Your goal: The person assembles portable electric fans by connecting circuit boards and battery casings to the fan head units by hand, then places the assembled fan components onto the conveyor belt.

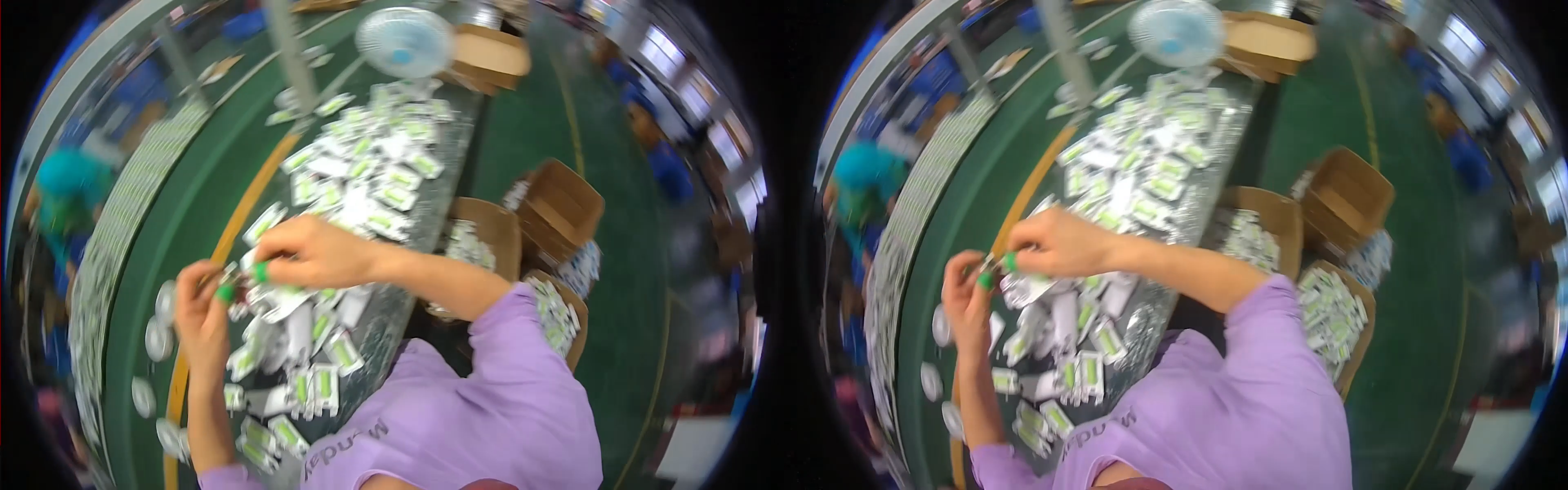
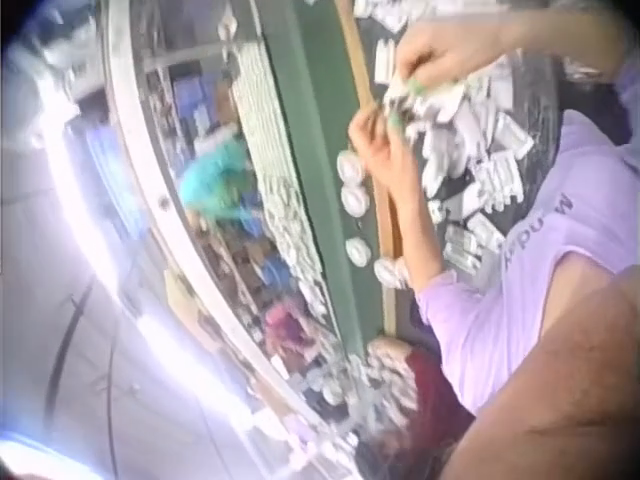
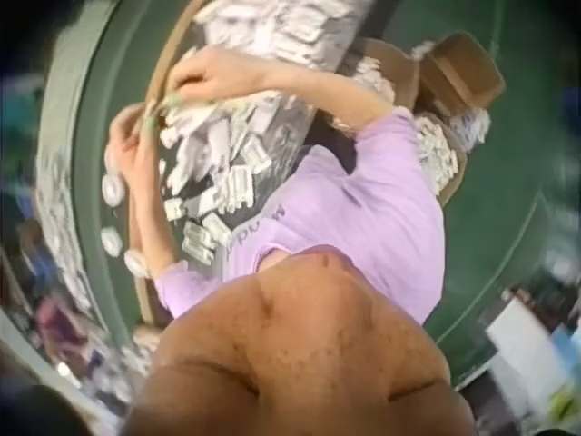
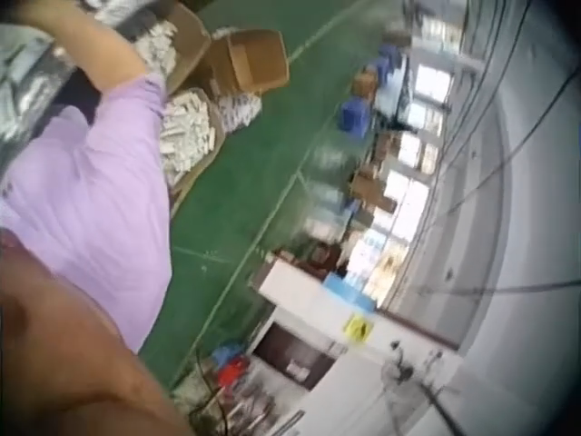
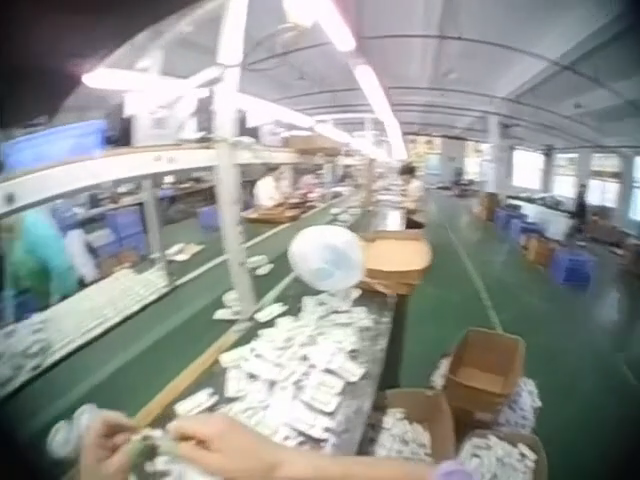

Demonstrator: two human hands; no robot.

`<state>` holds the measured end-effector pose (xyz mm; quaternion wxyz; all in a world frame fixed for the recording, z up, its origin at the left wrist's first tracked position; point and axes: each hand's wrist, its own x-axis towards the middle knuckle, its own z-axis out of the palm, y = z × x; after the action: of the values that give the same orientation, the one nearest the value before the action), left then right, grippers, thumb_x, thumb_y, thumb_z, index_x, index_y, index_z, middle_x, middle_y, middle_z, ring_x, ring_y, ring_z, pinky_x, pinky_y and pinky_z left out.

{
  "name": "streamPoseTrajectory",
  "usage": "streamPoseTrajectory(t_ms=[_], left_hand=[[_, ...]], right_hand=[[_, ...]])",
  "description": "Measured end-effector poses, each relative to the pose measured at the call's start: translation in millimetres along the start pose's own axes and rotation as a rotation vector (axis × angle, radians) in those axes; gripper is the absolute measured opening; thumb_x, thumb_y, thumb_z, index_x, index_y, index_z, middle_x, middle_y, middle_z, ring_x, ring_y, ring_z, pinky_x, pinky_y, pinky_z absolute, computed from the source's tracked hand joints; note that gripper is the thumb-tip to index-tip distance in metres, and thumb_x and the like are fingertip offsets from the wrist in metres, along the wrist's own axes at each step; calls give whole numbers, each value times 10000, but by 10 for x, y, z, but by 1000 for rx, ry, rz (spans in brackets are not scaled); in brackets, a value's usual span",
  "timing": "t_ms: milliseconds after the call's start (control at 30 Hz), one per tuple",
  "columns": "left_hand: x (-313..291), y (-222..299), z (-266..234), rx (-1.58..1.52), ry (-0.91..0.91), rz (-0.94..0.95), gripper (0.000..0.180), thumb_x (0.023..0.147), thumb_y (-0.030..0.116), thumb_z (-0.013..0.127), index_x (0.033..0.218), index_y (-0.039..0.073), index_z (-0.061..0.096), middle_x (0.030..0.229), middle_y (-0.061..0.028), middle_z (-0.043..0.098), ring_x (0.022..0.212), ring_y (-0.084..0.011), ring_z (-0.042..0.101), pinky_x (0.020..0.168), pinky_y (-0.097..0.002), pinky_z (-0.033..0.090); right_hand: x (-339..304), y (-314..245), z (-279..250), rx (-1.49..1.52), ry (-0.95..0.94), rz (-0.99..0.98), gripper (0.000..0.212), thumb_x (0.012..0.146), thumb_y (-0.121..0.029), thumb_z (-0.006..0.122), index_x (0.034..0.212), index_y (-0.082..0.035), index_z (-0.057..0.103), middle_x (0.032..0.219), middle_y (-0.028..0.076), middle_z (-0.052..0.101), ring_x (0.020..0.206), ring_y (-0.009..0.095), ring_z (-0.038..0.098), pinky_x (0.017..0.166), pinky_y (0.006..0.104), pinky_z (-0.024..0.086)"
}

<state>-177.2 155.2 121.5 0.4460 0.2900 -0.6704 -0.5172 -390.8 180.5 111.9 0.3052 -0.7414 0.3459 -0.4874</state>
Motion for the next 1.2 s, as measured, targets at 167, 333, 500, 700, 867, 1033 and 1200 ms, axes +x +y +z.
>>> streamPoseTrajectory(t_ms=[167,333,500,700,867,1033,1200], left_hand=[[-105,61,-64,250,-36,65,136,816,-34,555,948,-8,579,863,-20,595,766,-75,569,678,-210,463],[-235,130,-129,161,-39,-6,147,825,14,597,969,-12,586,895,-20,611,801,-69,567,728,-216,465],[-370,226,-156,149,-55,-44,151,839,26,588,984,-16,581,906,-27,613,806,-70,566,724,-221,468],[-442,266,-121,-30,-84,-111,156,828,-2,525,967,-23,592,786,-15,604,708,-53,544,640,-207,454],[-418,236,-120,-19,-149,-97,130,856,42,579,962,-30,604,866,-42,620,776,-75,563,698,-220,465],[-408,261,-98,192,-146,-56,93,843,9,574,909,-27,629,815,-35,628,736,-78,574,649,-212,468],[-332,322,-149,266,-150,-52,91,826,-17,572,893,-33,632,779,-35,633,704,-85,583,613,-211,470]], right_hand=[[-27,-194,46,-126,-101,-33,120,796,-107,585,841,4,577,698,66,536,599,137,511,536,267,404],[29,-387,176,-102,-128,102,83,774,-46,577,833,13,576,711,92,541,614,196,539,549,288,426],[106,-411,268,-89,-177,31,84,773,-41,589,824,24,574,702,87,528,616,184,528,559,275,425],[104,-405,179,-116,-228,50,69,778,-38,601,818,18,590,684,59,508,589,130,479,517,259,368],[144,-336,122,-84,-260,17,52,765,-33,615,789,8,593,672,52,518,583,149,490,521,267,367],[112,-278,167,-133,-189,-87,69,748,-44,631,765,3,584,669,71,531,597,198,519,529,292,387],[233,-283,192,-139,-217,-36,74,741,-43,636,756,3,580,657,78,537,589,216,526,533,308,397]])
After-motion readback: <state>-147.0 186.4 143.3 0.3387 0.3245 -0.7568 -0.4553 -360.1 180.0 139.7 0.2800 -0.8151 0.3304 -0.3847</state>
